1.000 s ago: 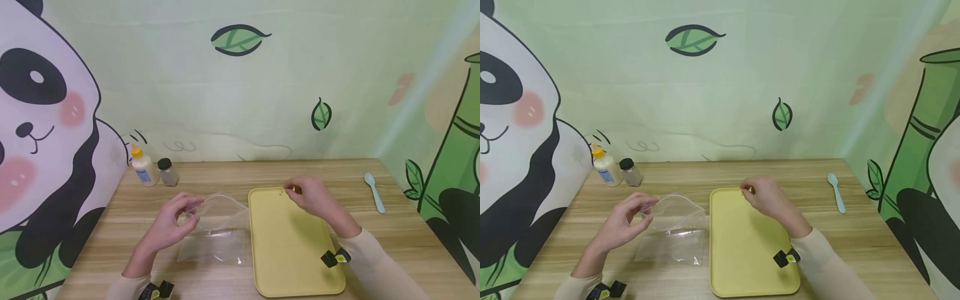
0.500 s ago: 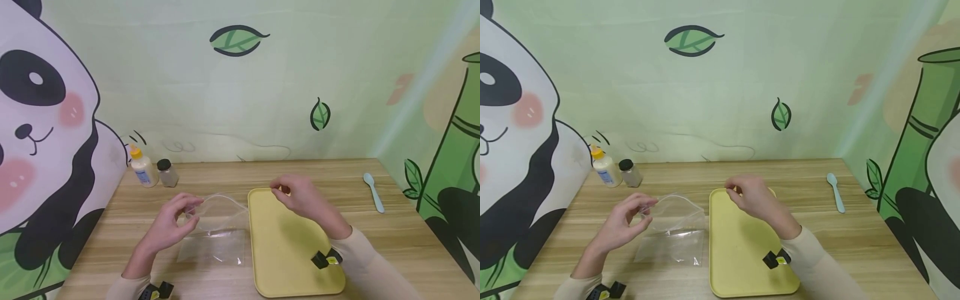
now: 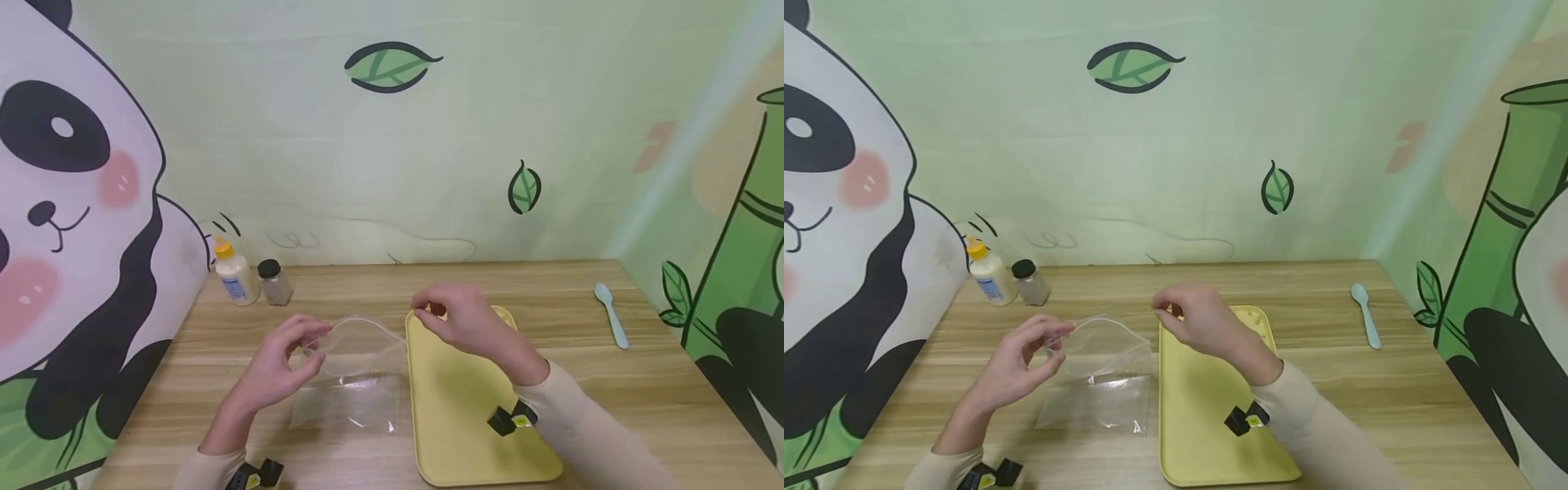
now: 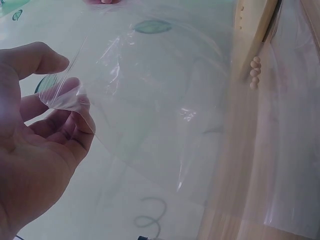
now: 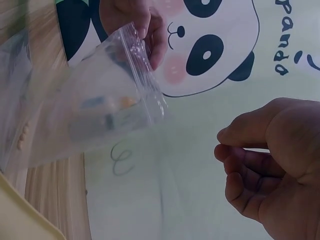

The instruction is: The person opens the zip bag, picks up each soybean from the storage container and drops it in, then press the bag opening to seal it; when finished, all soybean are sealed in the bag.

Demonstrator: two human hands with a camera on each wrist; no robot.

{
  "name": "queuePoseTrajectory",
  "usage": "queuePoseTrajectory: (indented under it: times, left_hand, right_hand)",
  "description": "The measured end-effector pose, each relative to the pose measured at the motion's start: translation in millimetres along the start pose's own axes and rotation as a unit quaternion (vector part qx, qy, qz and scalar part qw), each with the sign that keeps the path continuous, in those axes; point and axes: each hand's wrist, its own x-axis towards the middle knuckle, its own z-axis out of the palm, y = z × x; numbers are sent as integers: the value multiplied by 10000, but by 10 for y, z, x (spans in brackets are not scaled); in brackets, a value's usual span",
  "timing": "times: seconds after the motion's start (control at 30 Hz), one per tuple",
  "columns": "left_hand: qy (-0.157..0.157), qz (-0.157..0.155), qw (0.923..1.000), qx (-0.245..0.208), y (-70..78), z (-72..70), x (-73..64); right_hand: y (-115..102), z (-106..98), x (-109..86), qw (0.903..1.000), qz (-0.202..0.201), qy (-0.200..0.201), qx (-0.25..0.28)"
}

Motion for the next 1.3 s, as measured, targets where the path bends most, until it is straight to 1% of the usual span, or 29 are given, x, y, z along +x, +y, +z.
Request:
queuePoseTrajectory:
  times: [0.17, 0.57, 0.8, 0.93, 1.13, 1.3]
  left_hand:
    - [-33, 51, 10000, 19, 8, -7, 4]
    - [-33, -45, 10000, 3, 14, 9, 15]
    - [-43, -39, 10000, -5, 19, 7, 17]
    - [-42, -9, 10000, 5, 20, 10, 13]
    - [-41, 42, 10000, -34, 13, 11, 15]
    - [-42, 63, 10000, 32, 33, 13, 17]
  right_hand:
    - [-88, 29, 64, 9999, -149, -30, 44]
    - [-210, 171, 200, 9986, -473, 2, 253]
    - [-275, 266, 230, 9974, -496, -111, 509]
    - [-295, 313, 223, 9964, -588, -162, 585]
    - [-298, 331, 209, 9962, -455, -325, 672]
    - [-294, 323, 206, 9963, -318, -483, 642]
